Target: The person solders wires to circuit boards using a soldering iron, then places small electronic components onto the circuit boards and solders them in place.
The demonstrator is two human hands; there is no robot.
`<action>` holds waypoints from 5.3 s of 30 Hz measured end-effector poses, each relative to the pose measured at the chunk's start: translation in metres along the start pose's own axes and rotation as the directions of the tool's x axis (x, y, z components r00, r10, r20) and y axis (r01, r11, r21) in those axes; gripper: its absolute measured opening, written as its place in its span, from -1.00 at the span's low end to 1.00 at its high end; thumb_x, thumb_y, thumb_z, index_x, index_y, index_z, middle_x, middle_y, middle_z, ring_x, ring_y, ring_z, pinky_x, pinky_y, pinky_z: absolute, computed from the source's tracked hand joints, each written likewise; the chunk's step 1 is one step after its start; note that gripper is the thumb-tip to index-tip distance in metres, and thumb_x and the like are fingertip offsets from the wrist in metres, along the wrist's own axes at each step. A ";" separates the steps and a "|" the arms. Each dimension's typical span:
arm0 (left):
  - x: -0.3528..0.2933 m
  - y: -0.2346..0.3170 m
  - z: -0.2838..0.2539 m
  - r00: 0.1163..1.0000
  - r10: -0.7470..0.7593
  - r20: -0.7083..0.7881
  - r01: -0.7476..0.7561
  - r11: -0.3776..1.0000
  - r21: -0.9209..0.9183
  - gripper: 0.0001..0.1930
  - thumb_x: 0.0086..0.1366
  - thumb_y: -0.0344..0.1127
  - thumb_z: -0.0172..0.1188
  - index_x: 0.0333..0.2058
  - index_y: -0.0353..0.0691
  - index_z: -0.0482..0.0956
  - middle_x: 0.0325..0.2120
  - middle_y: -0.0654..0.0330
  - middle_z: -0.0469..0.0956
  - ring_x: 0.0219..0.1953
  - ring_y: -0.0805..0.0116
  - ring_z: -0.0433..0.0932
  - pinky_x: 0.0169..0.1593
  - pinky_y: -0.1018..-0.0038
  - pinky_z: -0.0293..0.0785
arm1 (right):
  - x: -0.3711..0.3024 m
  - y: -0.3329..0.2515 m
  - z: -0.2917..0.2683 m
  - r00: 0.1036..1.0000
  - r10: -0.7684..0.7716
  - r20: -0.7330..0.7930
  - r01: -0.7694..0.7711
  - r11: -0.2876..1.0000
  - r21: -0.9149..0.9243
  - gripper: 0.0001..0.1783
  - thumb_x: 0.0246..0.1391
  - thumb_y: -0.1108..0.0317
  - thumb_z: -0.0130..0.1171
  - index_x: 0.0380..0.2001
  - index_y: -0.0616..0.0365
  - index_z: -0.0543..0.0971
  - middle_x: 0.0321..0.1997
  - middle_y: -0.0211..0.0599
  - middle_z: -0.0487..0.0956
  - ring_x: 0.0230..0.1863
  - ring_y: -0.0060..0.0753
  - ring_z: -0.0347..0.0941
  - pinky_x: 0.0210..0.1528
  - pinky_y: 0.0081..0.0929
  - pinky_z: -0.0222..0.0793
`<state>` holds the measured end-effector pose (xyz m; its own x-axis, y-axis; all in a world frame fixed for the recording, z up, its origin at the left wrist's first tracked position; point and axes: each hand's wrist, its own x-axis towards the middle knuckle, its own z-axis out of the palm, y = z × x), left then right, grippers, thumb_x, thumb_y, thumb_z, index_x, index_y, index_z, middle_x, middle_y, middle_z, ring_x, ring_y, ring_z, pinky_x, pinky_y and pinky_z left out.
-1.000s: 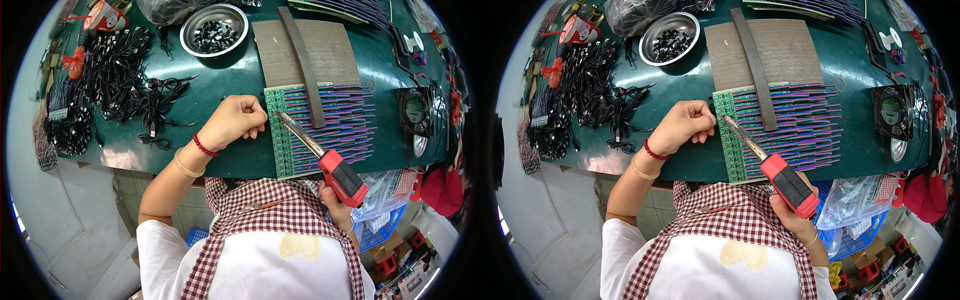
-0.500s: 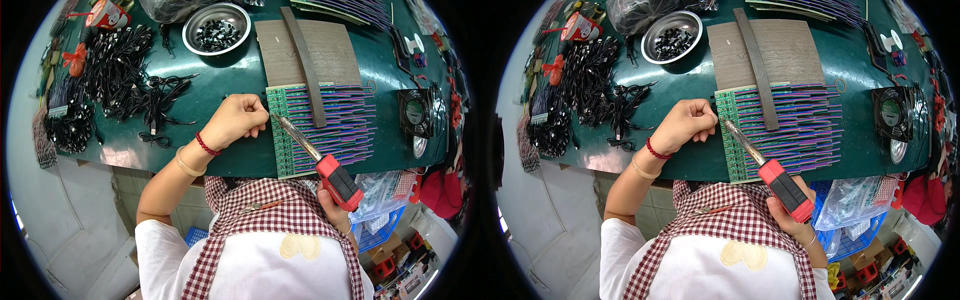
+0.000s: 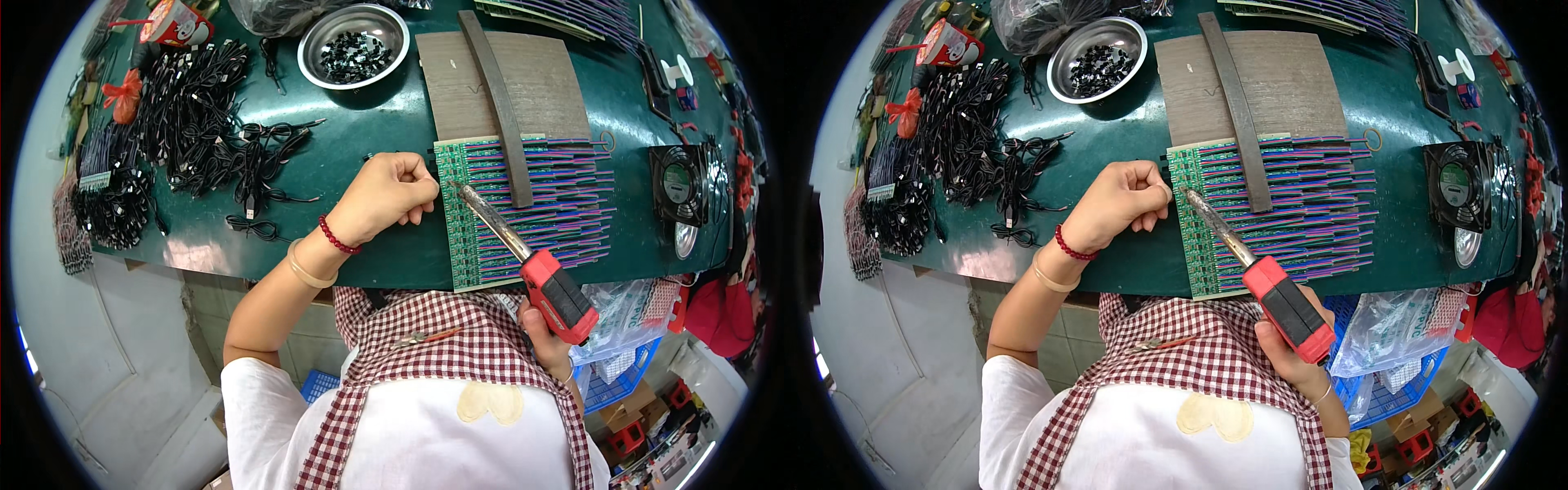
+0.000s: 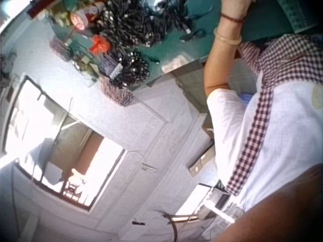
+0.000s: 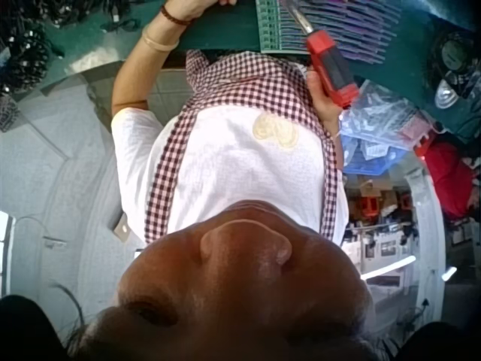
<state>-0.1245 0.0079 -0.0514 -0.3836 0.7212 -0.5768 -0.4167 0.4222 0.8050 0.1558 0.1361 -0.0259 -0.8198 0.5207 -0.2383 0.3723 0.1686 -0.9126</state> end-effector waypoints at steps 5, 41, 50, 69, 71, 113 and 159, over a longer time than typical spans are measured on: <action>0.000 0.001 0.000 1.000 0.002 0.007 -0.002 1.000 -0.002 -0.91 0.14 -0.42 0.11 -0.51 -0.28 0.44 -0.63 0.24 0.51 -0.69 0.64 0.40 -0.64 0.74 0.26 | -0.002 -0.001 0.000 0.999 0.038 -0.032 -0.038 0.999 0.012 -0.76 -0.14 0.36 0.26 -0.36 0.20 0.53 -0.37 -0.25 0.48 -0.45 -0.38 0.44 -0.40 -0.50 0.35; -0.064 0.006 0.037 0.973 0.213 0.092 -0.212 0.977 -0.024 -0.88 0.23 -0.43 0.16 -0.36 -0.35 0.42 -0.43 0.29 0.47 -0.43 0.62 0.44 -0.46 0.67 0.39 | 0.029 -0.052 0.011 0.999 -0.031 -0.029 0.040 0.933 0.358 -0.58 0.07 0.40 0.13 -0.03 0.31 0.28 -0.52 -0.27 0.43 -0.52 -0.55 0.33 -0.44 -0.54 0.33; -0.077 0.004 0.069 0.955 0.251 0.160 -0.239 0.967 -0.090 -0.88 0.19 -0.44 0.18 -0.36 -0.38 0.46 -0.52 0.14 0.52 -0.52 0.43 0.52 -0.44 0.56 0.44 | 0.032 -0.057 0.019 0.989 0.035 0.146 -0.049 0.995 0.089 -0.77 -0.09 0.53 0.24 -0.29 0.17 0.49 -0.31 -0.30 0.44 -0.33 -0.40 0.42 -0.31 -0.47 0.33; -0.023 0.000 0.005 0.997 -0.020 0.068 0.021 1.000 -0.008 -0.90 0.19 -0.39 0.08 -0.48 -0.26 0.43 -0.62 0.31 0.48 -0.66 0.68 0.35 -0.62 0.74 0.21 | 0.017 -0.037 0.004 1.000 0.020 -0.022 -0.014 0.969 0.246 -0.59 0.11 0.10 0.14 -0.26 0.30 0.44 -0.51 -0.31 0.46 -0.49 -0.53 0.38 -0.42 -0.59 0.31; -0.015 0.000 0.000 0.997 -0.042 0.071 0.041 0.999 0.008 -0.89 0.19 -0.38 0.08 -0.48 -0.25 0.43 -0.63 0.31 0.48 -0.66 0.68 0.35 -0.62 0.75 0.21 | 0.009 -0.025 -0.002 0.997 -0.022 -0.078 0.039 0.975 0.221 -0.55 0.10 0.09 0.15 -0.22 0.32 0.42 -0.54 -0.29 0.45 -0.56 -0.53 0.34 -0.50 -0.60 0.28; -0.002 0.001 -0.003 0.990 -0.068 0.126 0.063 0.997 0.047 -0.86 0.21 -0.36 0.10 -0.51 -0.24 0.43 -0.65 0.29 0.49 -0.69 0.69 0.35 -0.66 0.76 0.21 | -0.010 0.011 -0.007 1.000 0.000 -0.025 0.000 0.999 -0.032 -0.76 -0.11 0.26 0.27 -0.44 0.19 0.52 -0.50 -0.32 0.46 -0.54 -0.38 0.41 -0.49 -0.49 0.28; -0.070 -0.004 0.072 0.953 0.100 0.284 0.047 0.883 -0.468 -0.84 0.26 -0.38 0.14 -0.37 -0.33 0.37 -0.53 0.24 0.50 -0.56 0.58 0.49 -0.55 0.67 0.45 | 0.028 -0.053 0.020 0.985 0.096 0.145 -0.108 0.991 0.081 -0.72 -0.04 0.54 0.19 -0.22 0.22 0.41 -0.22 -0.28 0.41 -0.26 -0.48 0.41 -0.23 -0.52 0.33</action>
<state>-0.0369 -0.0050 -0.0042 -0.1730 0.8860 -0.4301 -0.7714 0.1496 0.6186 0.1048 0.1246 0.0090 -0.8349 0.4076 -0.3700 0.4222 0.0429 -0.9055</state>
